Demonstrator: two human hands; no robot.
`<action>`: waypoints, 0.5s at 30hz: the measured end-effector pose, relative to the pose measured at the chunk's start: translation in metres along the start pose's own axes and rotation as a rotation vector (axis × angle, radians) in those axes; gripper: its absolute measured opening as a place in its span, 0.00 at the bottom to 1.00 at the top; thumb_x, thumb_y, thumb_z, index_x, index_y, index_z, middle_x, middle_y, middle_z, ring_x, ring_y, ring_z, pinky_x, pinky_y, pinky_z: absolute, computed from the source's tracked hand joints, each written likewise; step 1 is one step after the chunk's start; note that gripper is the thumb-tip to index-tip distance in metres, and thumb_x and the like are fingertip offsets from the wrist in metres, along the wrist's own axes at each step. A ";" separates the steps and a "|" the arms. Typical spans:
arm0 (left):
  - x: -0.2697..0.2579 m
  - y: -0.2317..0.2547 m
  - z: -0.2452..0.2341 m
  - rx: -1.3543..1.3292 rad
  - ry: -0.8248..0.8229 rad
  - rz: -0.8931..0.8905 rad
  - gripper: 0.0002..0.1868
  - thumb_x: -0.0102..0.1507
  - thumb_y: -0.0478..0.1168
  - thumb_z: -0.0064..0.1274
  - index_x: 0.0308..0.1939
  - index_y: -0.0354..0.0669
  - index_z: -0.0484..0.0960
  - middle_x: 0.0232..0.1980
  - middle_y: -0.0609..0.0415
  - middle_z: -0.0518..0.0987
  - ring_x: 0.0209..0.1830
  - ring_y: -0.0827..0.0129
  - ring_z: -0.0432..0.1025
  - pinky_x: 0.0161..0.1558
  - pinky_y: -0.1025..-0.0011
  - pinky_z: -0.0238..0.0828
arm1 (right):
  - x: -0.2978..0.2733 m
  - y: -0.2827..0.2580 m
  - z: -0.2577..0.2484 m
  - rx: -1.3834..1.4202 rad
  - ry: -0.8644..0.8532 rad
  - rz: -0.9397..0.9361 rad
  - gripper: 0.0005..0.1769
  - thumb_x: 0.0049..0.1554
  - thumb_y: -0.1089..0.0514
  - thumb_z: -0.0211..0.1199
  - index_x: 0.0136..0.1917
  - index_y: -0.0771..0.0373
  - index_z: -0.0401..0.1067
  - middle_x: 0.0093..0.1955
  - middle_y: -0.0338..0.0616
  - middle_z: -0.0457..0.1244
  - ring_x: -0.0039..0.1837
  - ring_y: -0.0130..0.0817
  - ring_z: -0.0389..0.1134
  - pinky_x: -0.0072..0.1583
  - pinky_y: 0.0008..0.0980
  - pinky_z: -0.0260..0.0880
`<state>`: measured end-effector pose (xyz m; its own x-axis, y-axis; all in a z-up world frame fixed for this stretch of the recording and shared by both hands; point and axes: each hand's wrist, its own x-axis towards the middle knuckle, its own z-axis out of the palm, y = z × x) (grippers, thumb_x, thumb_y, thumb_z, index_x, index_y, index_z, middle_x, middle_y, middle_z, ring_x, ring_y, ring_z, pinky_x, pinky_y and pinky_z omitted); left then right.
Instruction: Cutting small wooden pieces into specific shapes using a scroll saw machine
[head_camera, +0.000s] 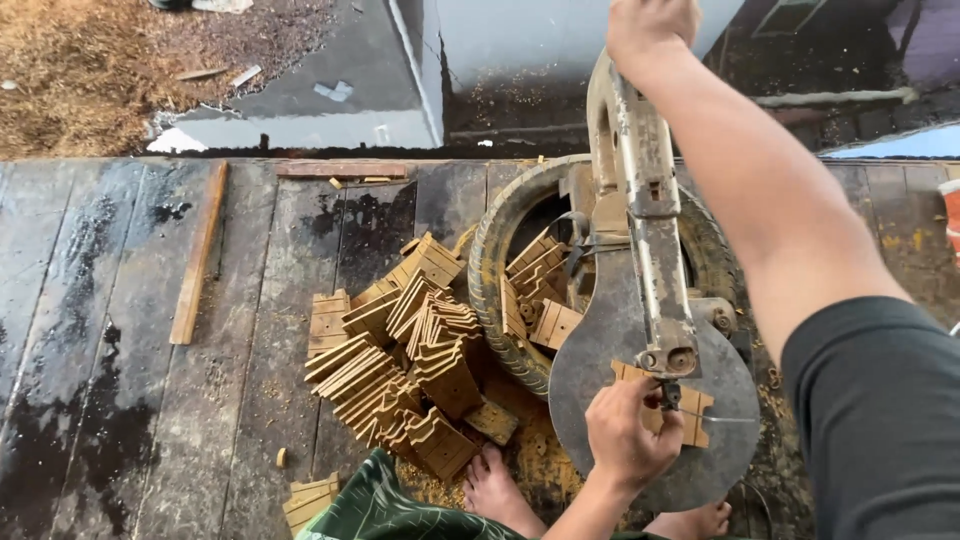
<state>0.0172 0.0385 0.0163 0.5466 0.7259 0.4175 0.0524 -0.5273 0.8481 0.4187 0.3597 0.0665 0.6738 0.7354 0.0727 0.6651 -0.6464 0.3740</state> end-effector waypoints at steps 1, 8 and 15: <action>0.000 0.000 0.001 0.001 0.001 0.007 0.17 0.53 0.34 0.54 0.47 0.43 0.75 0.33 0.58 0.78 0.25 0.67 0.71 0.29 0.68 0.68 | -0.008 0.005 -0.009 0.003 0.006 0.003 0.13 0.52 0.63 0.66 0.50 0.51 0.80 0.46 0.42 0.70 0.45 0.44 0.69 0.32 0.33 0.62; -0.003 0.000 0.000 -0.029 0.010 0.011 0.16 0.55 0.33 0.55 0.48 0.41 0.76 0.35 0.57 0.80 0.27 0.67 0.74 0.31 0.68 0.71 | -0.030 0.046 -0.028 -0.347 0.564 -0.723 0.12 0.57 0.62 0.48 0.44 0.45 0.70 0.32 0.21 0.61 0.30 0.17 0.58 0.32 0.18 0.56; -0.004 -0.002 0.001 -0.041 0.017 0.007 0.17 0.55 0.34 0.55 0.48 0.40 0.76 0.37 0.57 0.81 0.30 0.63 0.76 0.33 0.65 0.72 | -0.036 0.022 -0.068 -0.181 -0.172 -0.490 0.22 0.64 0.66 0.42 0.67 0.54 0.66 0.36 0.44 0.68 0.40 0.43 0.69 0.28 0.38 0.67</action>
<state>0.0155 0.0364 0.0132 0.5328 0.7298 0.4284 0.0144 -0.5139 0.8577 0.3875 0.3330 0.1350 0.3522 0.8878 -0.2964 0.8585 -0.1803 0.4802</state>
